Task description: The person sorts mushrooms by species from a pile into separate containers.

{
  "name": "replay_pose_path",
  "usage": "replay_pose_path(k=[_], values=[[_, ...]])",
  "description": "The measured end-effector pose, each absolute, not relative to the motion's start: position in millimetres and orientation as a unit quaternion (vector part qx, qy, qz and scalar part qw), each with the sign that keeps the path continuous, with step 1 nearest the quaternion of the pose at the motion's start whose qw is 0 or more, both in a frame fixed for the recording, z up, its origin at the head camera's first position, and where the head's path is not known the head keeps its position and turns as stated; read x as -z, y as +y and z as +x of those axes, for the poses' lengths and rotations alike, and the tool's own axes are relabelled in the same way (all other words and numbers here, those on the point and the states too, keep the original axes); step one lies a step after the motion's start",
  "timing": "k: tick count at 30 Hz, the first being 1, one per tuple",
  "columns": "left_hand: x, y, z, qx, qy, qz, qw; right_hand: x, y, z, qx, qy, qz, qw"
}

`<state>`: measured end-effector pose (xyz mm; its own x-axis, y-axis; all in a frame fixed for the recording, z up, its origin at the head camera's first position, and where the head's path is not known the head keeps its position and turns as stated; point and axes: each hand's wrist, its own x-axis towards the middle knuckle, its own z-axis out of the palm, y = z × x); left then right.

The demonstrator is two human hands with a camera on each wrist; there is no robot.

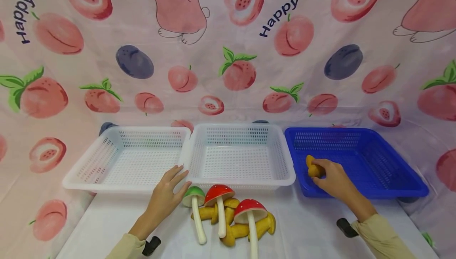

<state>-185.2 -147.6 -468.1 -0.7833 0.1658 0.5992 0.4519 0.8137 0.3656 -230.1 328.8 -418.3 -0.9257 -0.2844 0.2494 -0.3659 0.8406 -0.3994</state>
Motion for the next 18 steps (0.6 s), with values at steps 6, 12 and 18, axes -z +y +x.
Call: replay_pose_path(k=[6,12,18], values=[[469,-147,-185,0.254,-0.91,-0.169,0.282,425,332,-241,-0.209,-0.961,0.168,0.072],[470,-147,-186,0.252,-0.909,-0.168,0.286,433,336,-250,-0.204,-0.967,0.151,0.037],[469,-147,-185,0.252,-0.908,-0.171,0.288,440,341,-259,-0.205,-0.968,0.144,0.012]])
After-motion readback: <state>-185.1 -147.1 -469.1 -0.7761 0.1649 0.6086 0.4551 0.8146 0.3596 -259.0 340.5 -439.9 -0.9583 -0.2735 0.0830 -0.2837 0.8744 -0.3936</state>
